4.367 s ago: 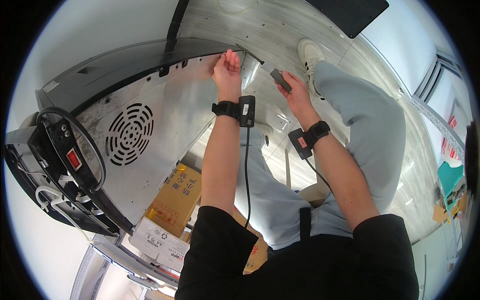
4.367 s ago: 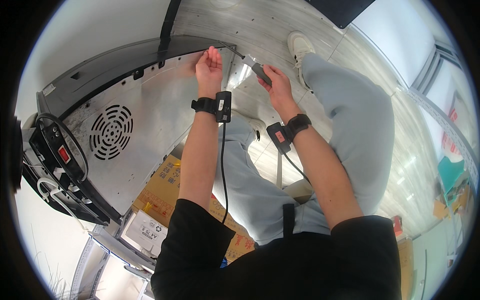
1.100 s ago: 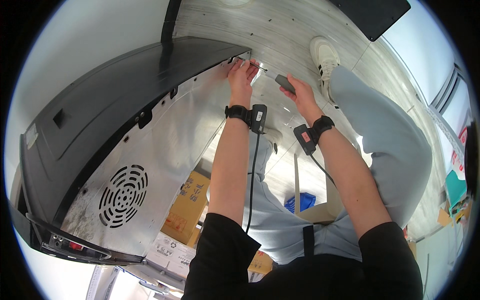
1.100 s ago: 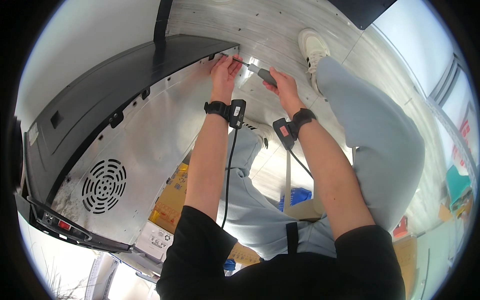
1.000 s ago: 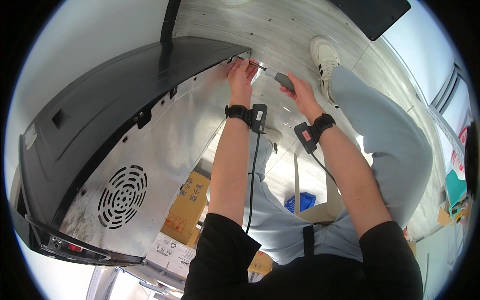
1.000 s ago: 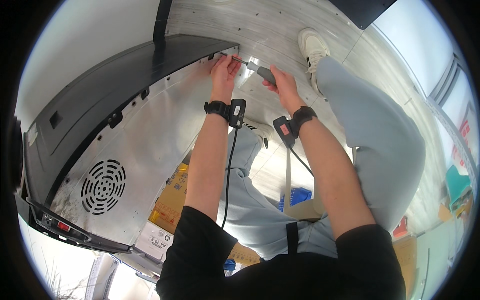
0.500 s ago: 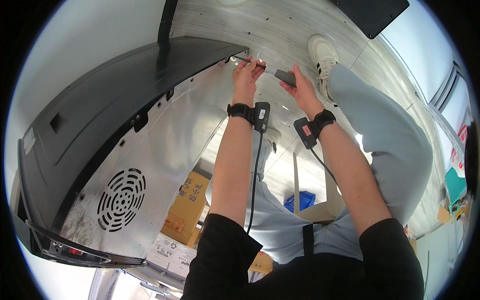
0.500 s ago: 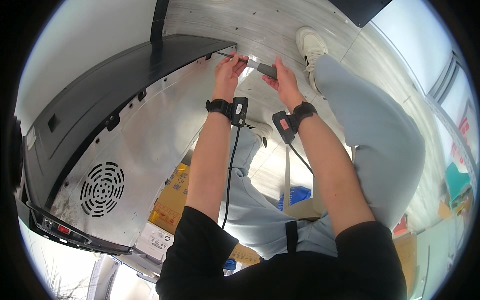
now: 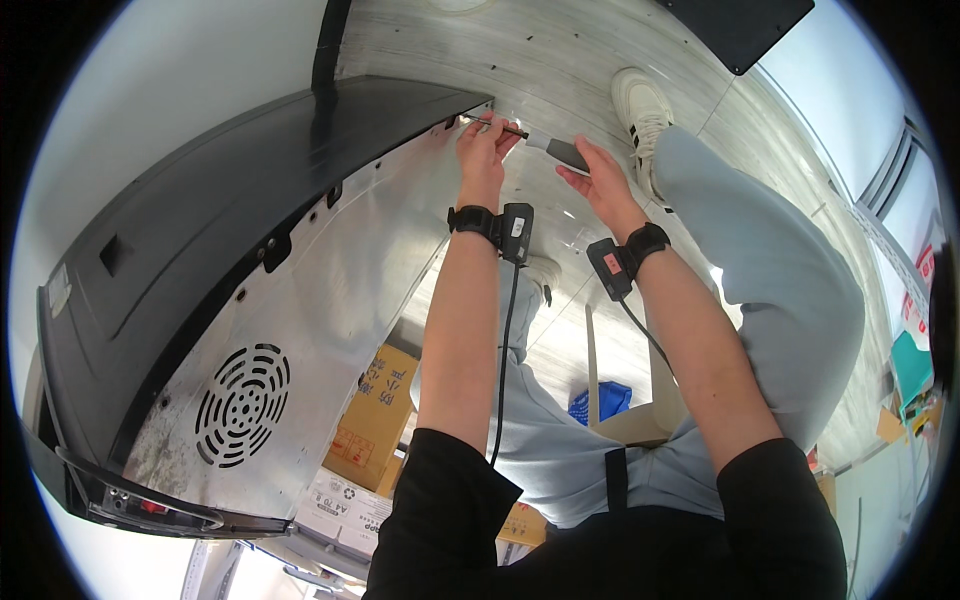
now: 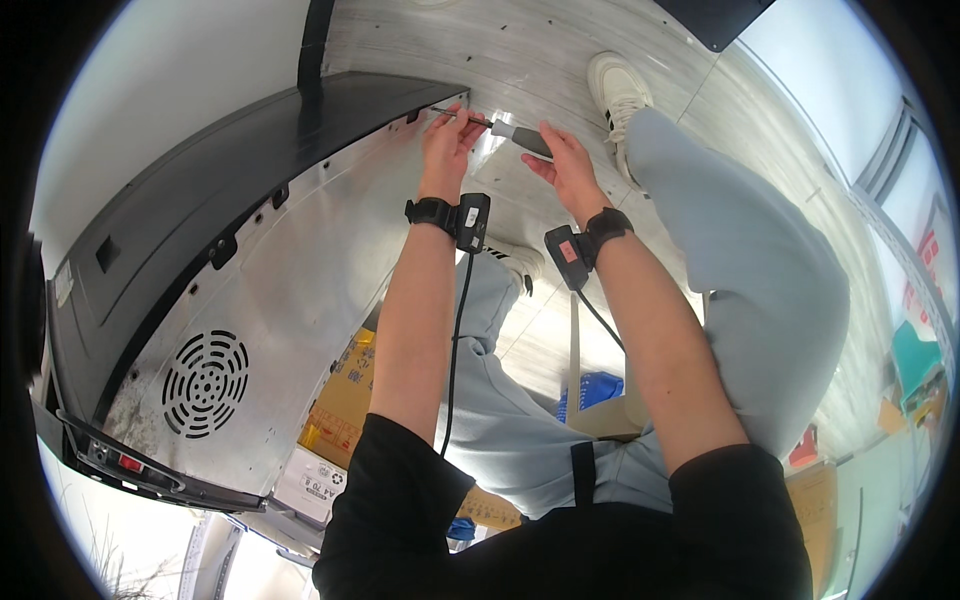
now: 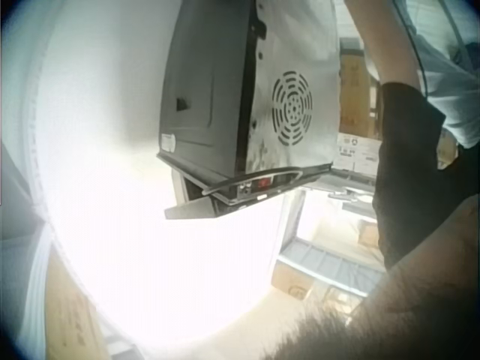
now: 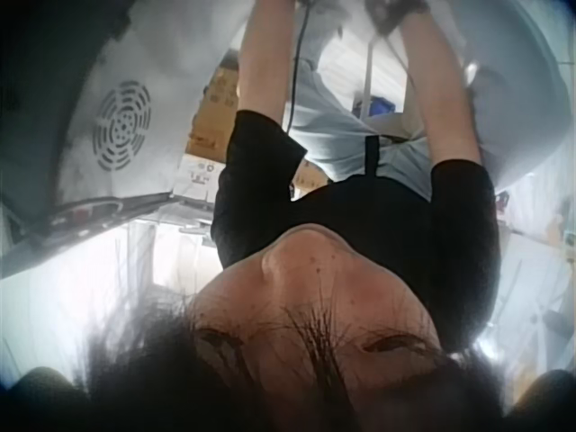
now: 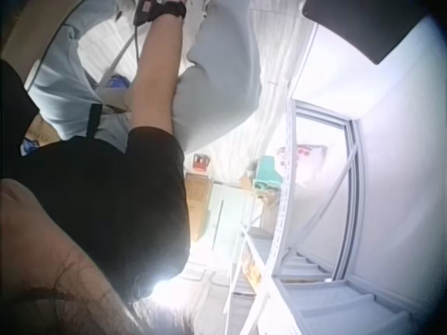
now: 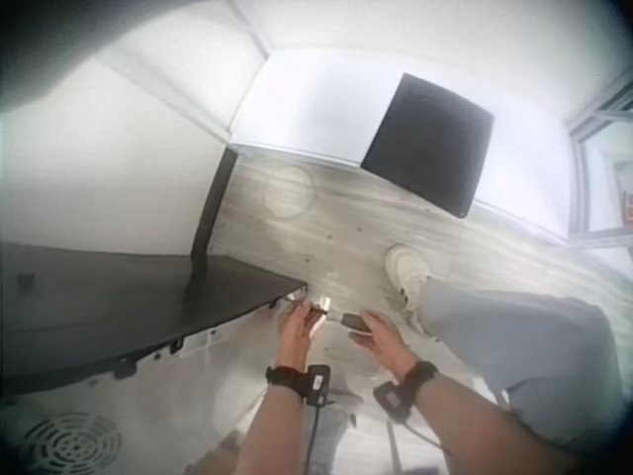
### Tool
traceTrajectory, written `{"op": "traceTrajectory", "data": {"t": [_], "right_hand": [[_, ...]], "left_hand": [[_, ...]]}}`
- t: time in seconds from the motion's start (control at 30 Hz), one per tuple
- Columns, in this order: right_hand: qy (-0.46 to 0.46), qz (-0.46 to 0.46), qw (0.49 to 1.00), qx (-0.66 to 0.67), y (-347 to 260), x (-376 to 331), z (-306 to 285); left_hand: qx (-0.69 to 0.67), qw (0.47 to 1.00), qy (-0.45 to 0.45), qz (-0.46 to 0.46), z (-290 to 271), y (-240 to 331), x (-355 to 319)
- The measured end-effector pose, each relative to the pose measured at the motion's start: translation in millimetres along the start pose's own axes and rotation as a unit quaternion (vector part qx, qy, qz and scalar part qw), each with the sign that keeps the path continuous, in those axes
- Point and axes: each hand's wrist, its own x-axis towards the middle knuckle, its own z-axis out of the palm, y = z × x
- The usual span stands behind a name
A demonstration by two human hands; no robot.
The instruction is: The person uses a screwdriver to remove screws from the back panel of a black electronic device. They then detach the panel and set it aside, revealing the internal components.
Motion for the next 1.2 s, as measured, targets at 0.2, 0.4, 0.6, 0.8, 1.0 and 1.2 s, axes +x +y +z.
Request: {"op": "traceTrajectory", "data": {"t": [0.2, 0.4, 0.6, 0.8, 1.0, 1.2], "right_hand": [[-0.016, 0.016, 1.000, -0.013, 3.7, 12.7, -12.8], [-0.055, -0.042, 0.997, -0.041, 9.9, 10.1, -11.5], [0.033, 0.013, 0.999, -0.017, 2.5, 1.7, -4.3], [0.014, 0.020, 0.999, -0.045, 5.5, 4.9, -10.8], [0.022, 0.044, 0.997, -0.062, 5.1, 7.3, -8.4], [0.027, 0.049, 0.996, -0.072, 4.5, 7.5, -5.5]], "left_hand": [[-0.090, 0.996, -0.025, -0.013, 3.4, 4.7, -4.5], [-0.015, 0.999, 0.036, 0.003, 4.6, -2.8, -1.8], [-0.018, 1.000, 0.003, 0.006, -2.4, -11.4, -2.2], [-0.007, 1.000, 0.012, 0.027, -0.2, -10.4, -3.6], [-0.010, 0.999, 0.034, 0.022, 4.6, -6.7, -4.2], [-0.029, 0.998, 0.041, 0.023, 2.3, -7.3, -2.3]]}}
